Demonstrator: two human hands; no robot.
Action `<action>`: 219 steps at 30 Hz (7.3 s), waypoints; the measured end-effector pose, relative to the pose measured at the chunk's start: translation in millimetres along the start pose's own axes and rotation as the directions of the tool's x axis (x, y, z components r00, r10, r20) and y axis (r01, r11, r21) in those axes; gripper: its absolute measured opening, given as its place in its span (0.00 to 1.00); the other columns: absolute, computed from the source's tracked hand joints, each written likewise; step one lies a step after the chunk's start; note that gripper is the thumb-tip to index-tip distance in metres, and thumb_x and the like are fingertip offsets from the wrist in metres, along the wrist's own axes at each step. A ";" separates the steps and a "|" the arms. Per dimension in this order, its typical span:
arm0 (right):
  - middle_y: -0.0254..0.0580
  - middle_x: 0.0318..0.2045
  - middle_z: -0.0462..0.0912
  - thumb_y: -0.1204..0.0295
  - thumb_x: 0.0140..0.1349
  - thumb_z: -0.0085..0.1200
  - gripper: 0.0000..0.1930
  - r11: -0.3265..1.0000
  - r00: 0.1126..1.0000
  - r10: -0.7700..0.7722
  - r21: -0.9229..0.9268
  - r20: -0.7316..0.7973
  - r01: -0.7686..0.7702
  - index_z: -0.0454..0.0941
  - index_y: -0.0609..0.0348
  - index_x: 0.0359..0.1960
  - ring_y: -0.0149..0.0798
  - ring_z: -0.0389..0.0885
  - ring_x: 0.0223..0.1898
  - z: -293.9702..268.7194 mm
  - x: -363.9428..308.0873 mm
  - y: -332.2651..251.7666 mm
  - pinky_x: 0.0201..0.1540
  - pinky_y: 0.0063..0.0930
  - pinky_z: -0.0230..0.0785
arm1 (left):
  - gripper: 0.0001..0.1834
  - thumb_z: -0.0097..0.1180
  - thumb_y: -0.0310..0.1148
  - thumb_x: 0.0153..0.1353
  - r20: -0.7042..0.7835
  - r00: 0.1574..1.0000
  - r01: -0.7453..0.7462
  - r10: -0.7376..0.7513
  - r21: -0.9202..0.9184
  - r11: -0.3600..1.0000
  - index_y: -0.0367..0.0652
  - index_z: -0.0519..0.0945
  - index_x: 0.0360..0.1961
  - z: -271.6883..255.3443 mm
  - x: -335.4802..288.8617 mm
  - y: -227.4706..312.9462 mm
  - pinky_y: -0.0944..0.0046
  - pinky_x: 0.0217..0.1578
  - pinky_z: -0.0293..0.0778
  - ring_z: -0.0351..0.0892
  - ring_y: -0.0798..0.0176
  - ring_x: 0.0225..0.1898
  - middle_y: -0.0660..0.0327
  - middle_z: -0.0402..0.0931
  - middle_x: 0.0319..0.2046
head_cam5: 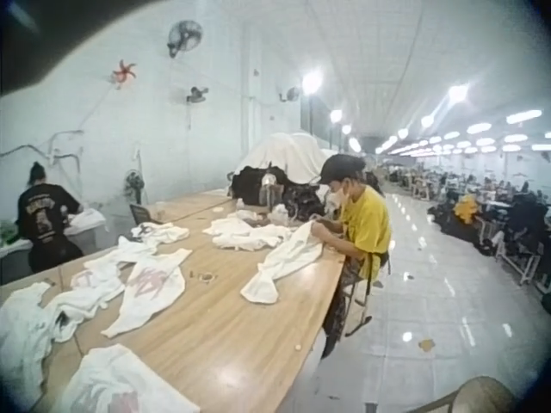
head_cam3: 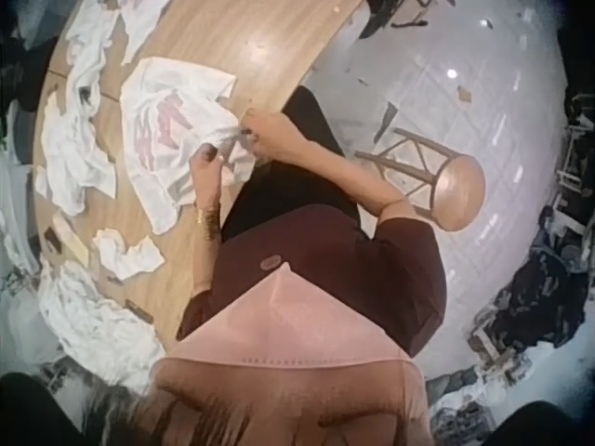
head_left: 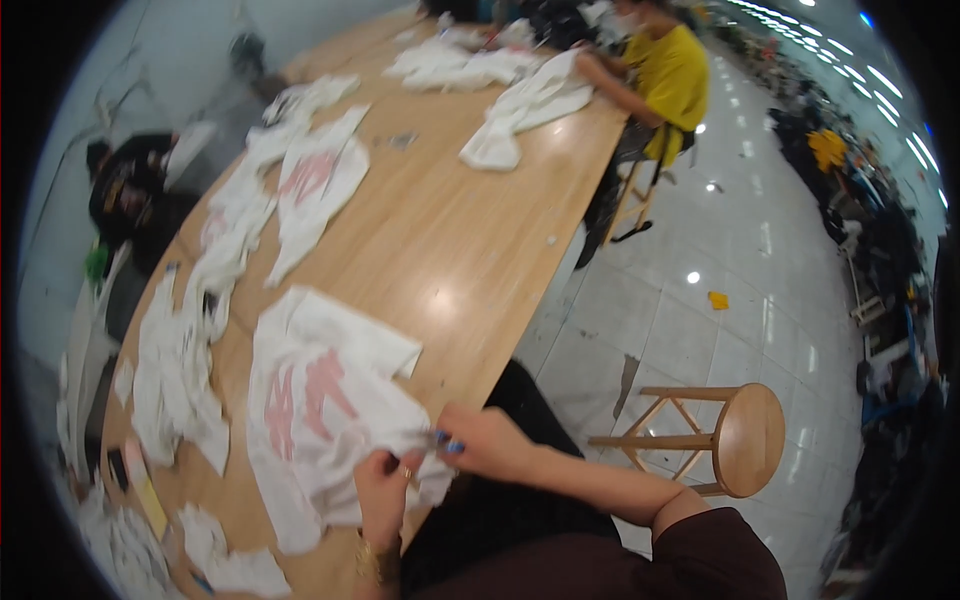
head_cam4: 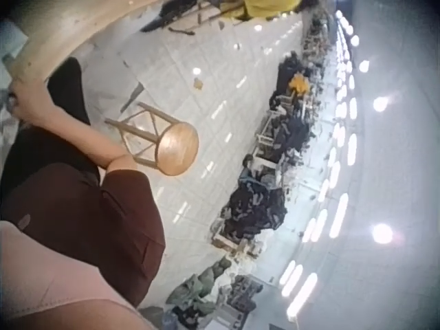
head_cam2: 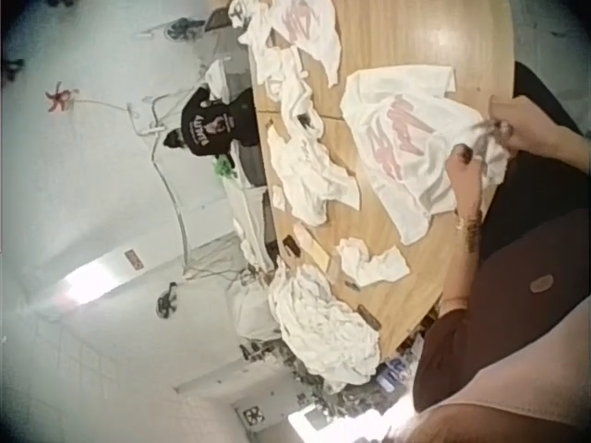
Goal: Trimming loose threads and excess fabric from white t-shirts using thread snips.
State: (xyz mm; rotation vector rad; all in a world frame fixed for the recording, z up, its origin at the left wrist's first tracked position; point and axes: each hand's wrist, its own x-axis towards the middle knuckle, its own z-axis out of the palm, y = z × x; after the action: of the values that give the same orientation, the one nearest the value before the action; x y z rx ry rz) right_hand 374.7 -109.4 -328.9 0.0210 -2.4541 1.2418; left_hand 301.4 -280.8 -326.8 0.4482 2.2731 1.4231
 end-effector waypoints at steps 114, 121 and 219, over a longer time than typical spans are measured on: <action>0.35 0.21 0.72 0.78 0.40 0.61 0.13 0.987 0.979 0.163 0.015 -0.125 -0.163 0.75 0.58 0.30 0.30 0.71 0.18 -28.5 -5.2 -54.1 0.21 0.21 0.63 | 0.09 0.58 0.24 0.53 0.160 0.985 0.147 -0.067 -0.562 0.814 0.32 0.76 0.35 0.8 -24.6 53.4 0.76 0.30 0.67 0.72 0.76 0.29 0.64 0.76 0.29; 0.34 0.21 0.70 0.79 0.36 0.60 0.14 0.989 0.997 -0.063 -0.134 0.047 0.069 0.75 0.56 0.29 0.34 0.71 0.19 -30.9 -1.6 -50.8 0.19 0.23 0.61 | 0.11 0.55 0.26 0.56 0.262 0.932 0.362 -0.251 -0.644 0.674 0.33 0.74 0.40 -4.7 -18.9 35.4 0.73 0.35 0.67 0.71 0.75 0.34 0.64 0.76 0.34; 0.28 0.14 0.60 0.61 0.67 0.36 0.16 0.539 0.713 0.424 0.477 0.559 -0.694 0.68 0.60 0.29 0.22 0.56 0.17 -42.5 -2.2 -78.8 0.20 0.17 0.52 | 0.10 0.58 0.18 0.51 -0.106 0.988 -0.152 0.112 -0.579 0.801 0.32 0.77 0.37 -2.9 -31.6 48.0 0.70 0.39 0.69 0.73 0.70 0.36 0.61 0.76 0.35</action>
State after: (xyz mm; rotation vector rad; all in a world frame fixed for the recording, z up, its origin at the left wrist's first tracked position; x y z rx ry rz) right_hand 405.5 -124.5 -246.1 -0.4388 -2.2032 2.6067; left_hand 329.4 -277.8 -276.6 0.3613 1.7286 2.1315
